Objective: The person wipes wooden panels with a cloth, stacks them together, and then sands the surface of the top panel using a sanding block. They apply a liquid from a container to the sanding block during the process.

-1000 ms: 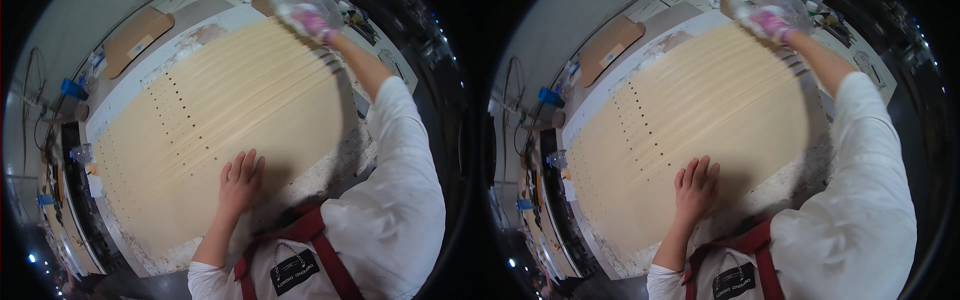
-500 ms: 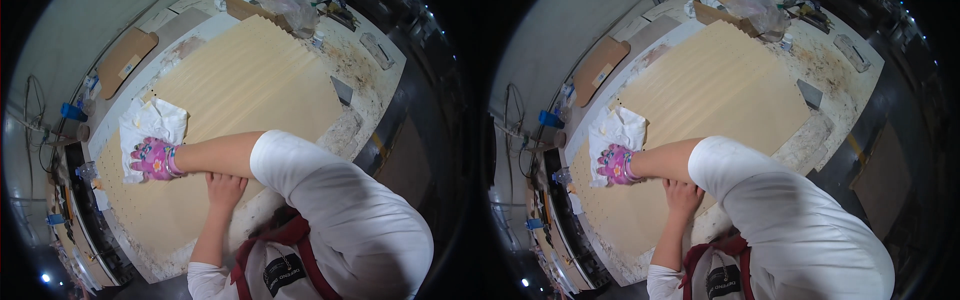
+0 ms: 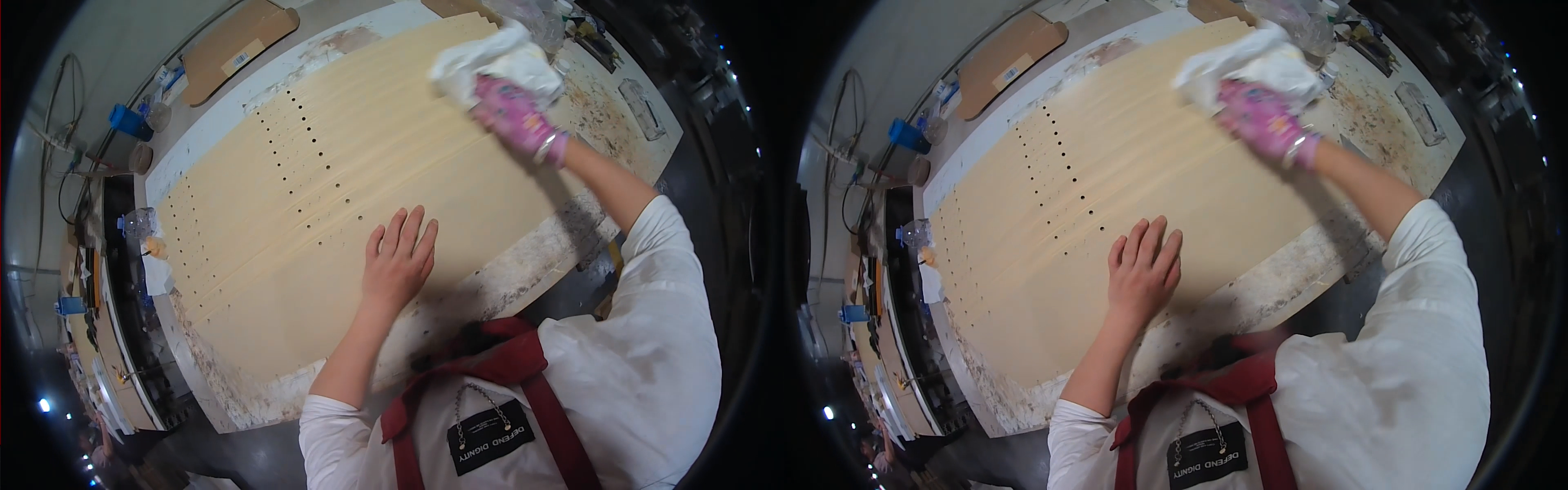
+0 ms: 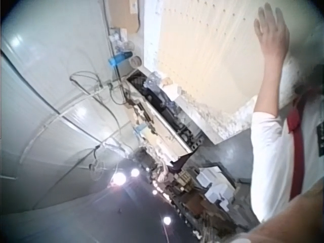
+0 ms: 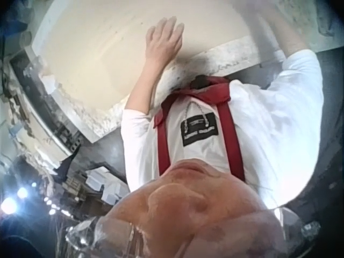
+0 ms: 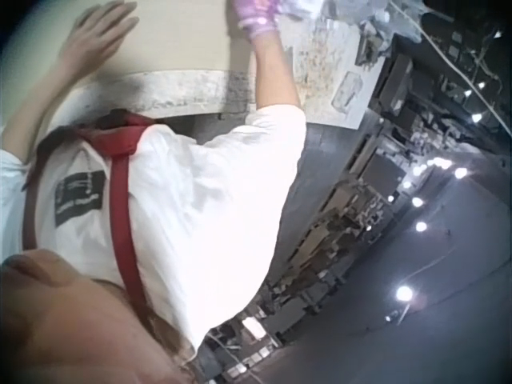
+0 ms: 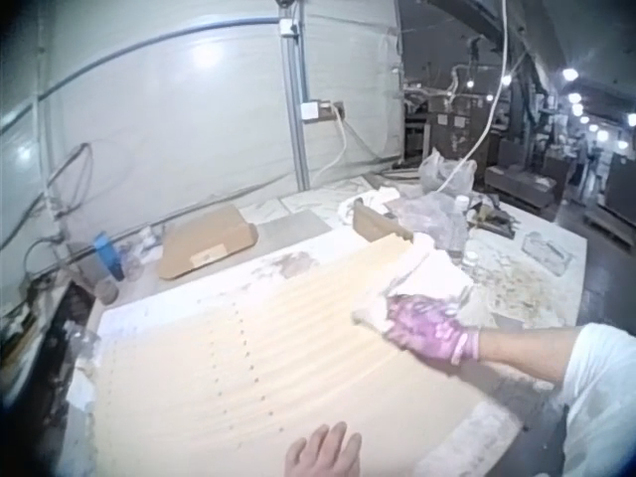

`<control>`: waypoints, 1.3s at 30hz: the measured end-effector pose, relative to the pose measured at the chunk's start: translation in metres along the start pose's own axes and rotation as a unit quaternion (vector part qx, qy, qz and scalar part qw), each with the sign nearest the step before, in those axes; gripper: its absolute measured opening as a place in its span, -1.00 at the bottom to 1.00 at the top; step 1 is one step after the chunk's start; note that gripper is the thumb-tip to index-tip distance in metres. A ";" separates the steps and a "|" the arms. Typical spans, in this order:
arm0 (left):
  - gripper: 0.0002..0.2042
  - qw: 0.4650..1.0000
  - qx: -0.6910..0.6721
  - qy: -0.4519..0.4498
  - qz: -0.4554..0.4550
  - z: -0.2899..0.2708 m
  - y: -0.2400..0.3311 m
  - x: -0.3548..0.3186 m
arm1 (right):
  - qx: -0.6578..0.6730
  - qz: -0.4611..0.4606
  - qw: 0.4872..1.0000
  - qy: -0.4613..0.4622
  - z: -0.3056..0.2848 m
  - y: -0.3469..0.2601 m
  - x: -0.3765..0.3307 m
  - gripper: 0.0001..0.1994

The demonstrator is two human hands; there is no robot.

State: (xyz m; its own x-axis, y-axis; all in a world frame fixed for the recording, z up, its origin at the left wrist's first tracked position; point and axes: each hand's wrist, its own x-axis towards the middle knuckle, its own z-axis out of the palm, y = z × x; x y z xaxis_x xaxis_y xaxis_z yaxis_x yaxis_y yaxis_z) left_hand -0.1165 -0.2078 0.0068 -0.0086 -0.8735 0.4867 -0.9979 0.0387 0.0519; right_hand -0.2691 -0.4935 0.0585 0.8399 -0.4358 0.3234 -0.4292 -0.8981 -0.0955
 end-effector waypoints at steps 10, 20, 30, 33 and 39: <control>-0.65 0.986 -0.162 -0.010 0.018 -0.027 -0.017 -0.024 | 0.321 -0.192 0.910 -0.177 0.021 -0.264 0.092 -0.45; -0.38 0.965 -0.071 0.027 -0.250 -0.040 -0.073 0.047 | 0.100 0.100 0.966 0.217 0.013 -0.022 -0.015 -0.56; -0.50 0.963 0.059 -0.020 -0.263 -0.037 -0.100 -0.021 | -0.022 0.082 0.973 0.214 0.028 -0.028 -0.015 -0.69; -0.53 0.925 0.118 -0.017 -0.362 -0.088 -0.166 -0.091 | -0.026 0.093 0.977 0.188 0.027 -0.028 -0.016 -0.68; -0.55 0.851 -0.003 0.094 -0.517 -0.186 -0.255 -0.145 | -0.002 0.084 0.975 0.206 0.029 -0.036 -0.010 -0.70</control>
State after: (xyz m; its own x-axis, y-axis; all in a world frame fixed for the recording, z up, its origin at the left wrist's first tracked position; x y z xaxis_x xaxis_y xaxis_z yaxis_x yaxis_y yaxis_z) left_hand 0.1512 -0.0012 0.0853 0.8849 -0.3493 0.3081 -0.4650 -0.7005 0.5413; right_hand -0.2527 -0.4585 0.0314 0.5527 -0.5158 0.6546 -0.5510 -0.8154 -0.1773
